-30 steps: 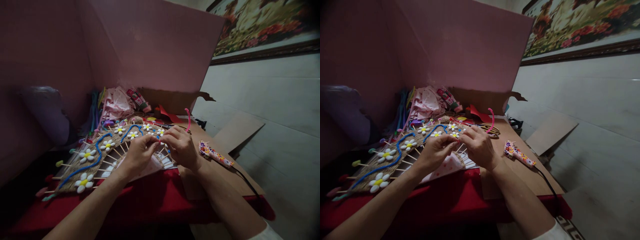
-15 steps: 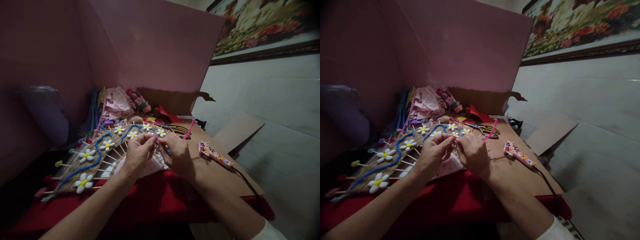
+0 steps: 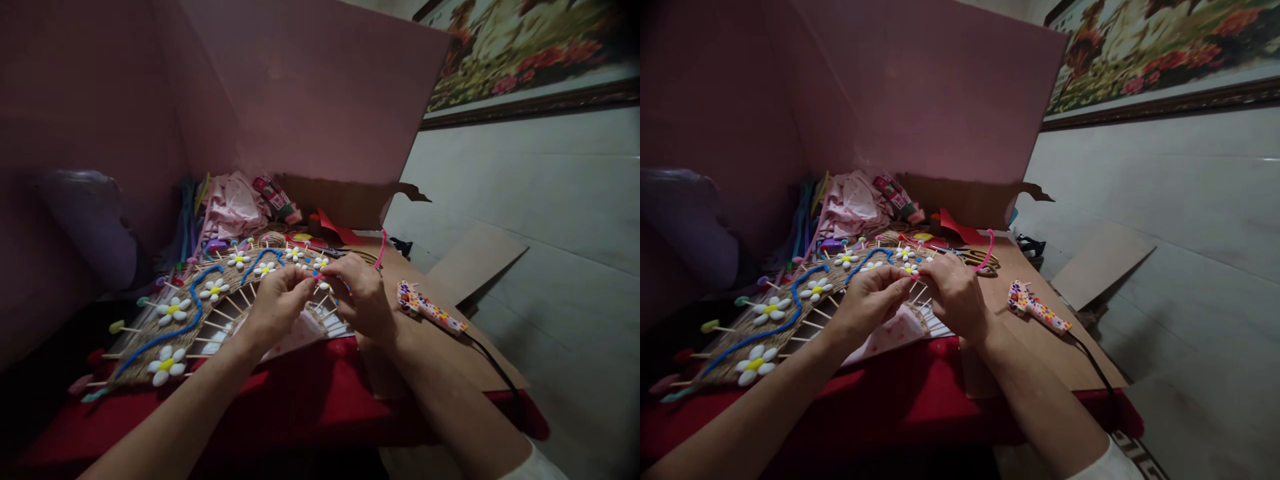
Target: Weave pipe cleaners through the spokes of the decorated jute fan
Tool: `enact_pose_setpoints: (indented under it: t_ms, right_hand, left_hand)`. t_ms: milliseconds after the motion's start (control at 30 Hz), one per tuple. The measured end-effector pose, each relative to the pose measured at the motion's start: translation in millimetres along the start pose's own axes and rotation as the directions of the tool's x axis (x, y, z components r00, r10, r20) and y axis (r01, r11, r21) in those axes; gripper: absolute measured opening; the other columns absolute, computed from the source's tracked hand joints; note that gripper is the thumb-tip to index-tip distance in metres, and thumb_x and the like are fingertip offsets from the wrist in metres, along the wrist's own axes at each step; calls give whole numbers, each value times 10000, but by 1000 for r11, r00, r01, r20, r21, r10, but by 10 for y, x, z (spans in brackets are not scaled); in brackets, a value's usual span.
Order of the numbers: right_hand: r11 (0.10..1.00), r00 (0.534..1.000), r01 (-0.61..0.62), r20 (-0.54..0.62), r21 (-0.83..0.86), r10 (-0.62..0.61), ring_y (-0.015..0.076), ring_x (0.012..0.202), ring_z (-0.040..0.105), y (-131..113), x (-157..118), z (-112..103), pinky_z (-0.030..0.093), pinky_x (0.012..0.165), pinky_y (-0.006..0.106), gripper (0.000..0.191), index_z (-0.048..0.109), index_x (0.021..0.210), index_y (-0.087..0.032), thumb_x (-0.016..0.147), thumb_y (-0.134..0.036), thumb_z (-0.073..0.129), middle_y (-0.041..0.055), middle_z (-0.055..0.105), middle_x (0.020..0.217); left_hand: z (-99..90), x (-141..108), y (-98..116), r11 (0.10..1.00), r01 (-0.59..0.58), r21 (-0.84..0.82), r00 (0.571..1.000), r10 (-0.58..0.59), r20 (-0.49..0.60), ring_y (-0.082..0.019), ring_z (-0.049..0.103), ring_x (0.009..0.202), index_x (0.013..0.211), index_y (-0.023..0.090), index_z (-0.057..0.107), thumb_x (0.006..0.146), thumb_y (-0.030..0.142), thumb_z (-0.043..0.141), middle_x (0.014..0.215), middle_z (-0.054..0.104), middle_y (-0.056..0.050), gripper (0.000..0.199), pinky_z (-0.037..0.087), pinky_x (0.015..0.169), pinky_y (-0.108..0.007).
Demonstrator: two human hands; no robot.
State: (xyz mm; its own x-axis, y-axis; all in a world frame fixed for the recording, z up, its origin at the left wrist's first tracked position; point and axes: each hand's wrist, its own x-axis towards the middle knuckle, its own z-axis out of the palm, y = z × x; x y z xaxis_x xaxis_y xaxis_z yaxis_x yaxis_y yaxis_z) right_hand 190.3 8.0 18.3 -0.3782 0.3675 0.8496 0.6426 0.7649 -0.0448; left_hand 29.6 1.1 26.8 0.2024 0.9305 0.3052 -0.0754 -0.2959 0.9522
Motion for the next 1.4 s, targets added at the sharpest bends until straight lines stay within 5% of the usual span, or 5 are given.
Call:
enact_pose_setpoints:
  t_ms: [300,700,867,1233,1400]
  right_hand:
    - [1000,1000,-13,-3,22,13,176,702,520,-171,-45,105,426,646,311,90,527,815,-188,853,-133,466,45,568,728]
    - [999,999,28,34,-31,-27,187,822,524,-6,13,-34,437,720,325,139,597,864,-198,856,-133,474,52,597,829]
    - [999,999,42,-4,18,-42,182,802,528,17,16,-34,445,726,339,118,571,904,-200,865,-130,484,46,606,832]
    - [1000,998,8,62,-21,-7,173,692,502,-154,-43,57,413,636,307,106,536,805,-161,836,-114,447,54,557,721]
    - [993,995,-41,87,-108,50,184,731,507,-142,-31,35,407,669,307,109,555,807,-163,832,-131,454,57,566,744]
  left_hand:
    - [56,-11,-19,922,133,-363,986,-162,-50,-20,348,370,638,121,573,638,289,727,503,519,38,228,211,342,-138]
    - [-25,-1,48,982,151,-113,983,-137,124,-17,310,347,615,140,582,704,317,690,427,459,58,226,177,349,-158]
    - [-53,11,52,966,186,-182,972,-154,177,-14,290,318,591,148,579,717,272,654,418,473,50,191,149,341,-162]
    - [57,-9,-17,928,110,-357,986,-147,-77,-30,408,368,629,140,577,638,226,704,497,545,39,154,225,323,-127]
    - [84,-12,-22,963,6,-271,997,-25,-68,-39,370,335,635,137,566,682,269,669,470,519,43,174,238,309,-158]
